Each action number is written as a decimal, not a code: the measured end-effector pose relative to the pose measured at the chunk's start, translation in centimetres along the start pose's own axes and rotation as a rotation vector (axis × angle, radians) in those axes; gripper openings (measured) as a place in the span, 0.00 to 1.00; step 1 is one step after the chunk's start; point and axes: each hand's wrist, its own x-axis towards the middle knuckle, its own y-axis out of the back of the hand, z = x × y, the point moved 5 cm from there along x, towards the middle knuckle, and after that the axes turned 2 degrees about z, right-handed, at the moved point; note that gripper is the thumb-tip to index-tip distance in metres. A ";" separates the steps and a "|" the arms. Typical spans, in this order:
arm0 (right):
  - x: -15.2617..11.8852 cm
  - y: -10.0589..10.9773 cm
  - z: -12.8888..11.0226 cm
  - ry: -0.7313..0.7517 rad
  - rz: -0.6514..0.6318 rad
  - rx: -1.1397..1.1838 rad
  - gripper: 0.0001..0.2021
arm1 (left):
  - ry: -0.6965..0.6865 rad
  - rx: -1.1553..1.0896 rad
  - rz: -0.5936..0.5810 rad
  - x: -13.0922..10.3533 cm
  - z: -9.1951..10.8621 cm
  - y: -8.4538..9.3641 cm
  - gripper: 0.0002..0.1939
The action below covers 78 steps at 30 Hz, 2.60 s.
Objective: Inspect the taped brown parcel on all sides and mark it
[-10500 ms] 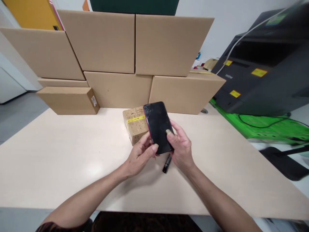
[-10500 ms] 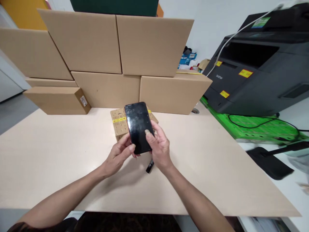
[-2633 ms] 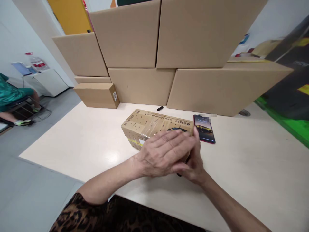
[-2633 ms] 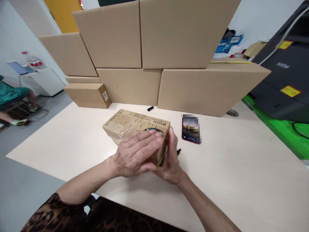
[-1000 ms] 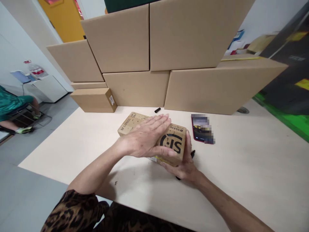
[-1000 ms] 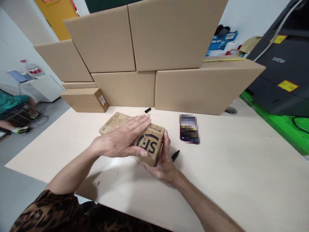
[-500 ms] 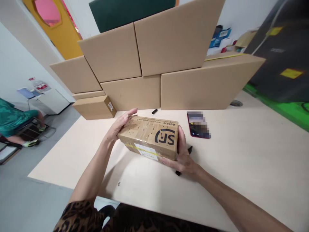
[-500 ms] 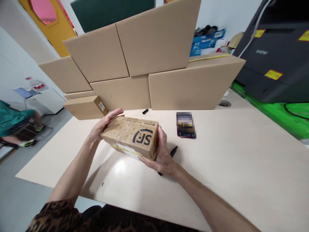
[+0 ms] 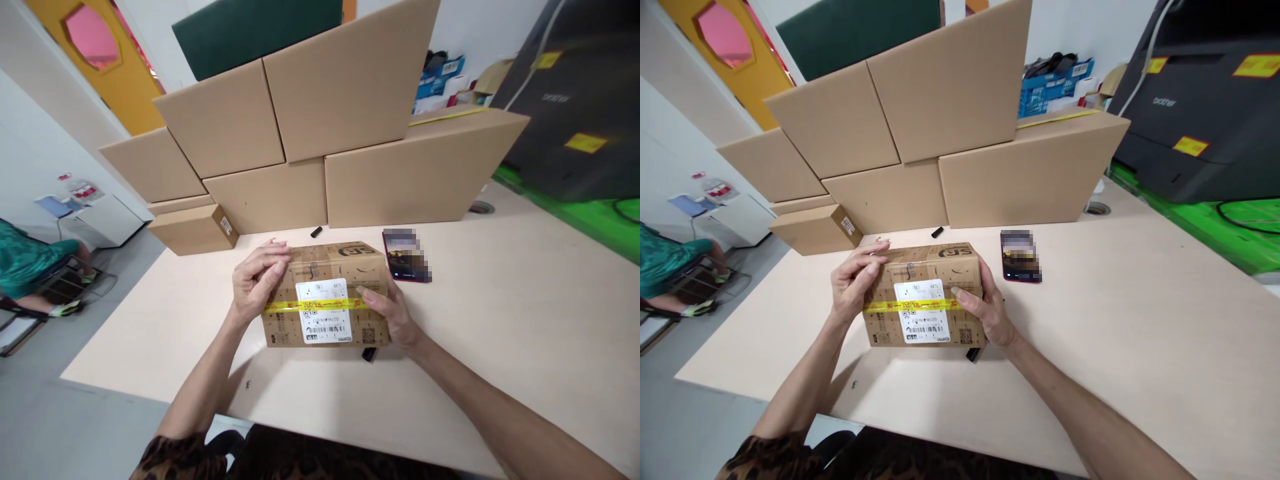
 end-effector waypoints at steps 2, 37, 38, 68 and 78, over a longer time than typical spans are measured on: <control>0.0 0.0 -0.2 -0.047 0.024 0.023 0.44 | -0.159 0.127 -0.042 0.2 1.1 -0.5 0.08; 0.9 1.5 -1.2 -0.170 0.346 0.138 0.33 | 0.791 -0.322 -0.119 -8.9 -6.2 -2.8 0.52; 0.9 1.7 -1.1 -0.179 0.352 0.152 0.33 | 0.839 -0.460 -0.135 -8.5 -5.9 -3.4 0.51; 0.0 2.6 0.8 -0.048 0.213 -0.020 0.36 | 0.863 -0.625 0.121 -7.1 -4.4 -3.7 0.45; 0.1 1.9 0.5 -0.072 0.068 -0.047 0.39 | 0.827 -0.580 0.130 -7.0 -5.3 -2.9 0.50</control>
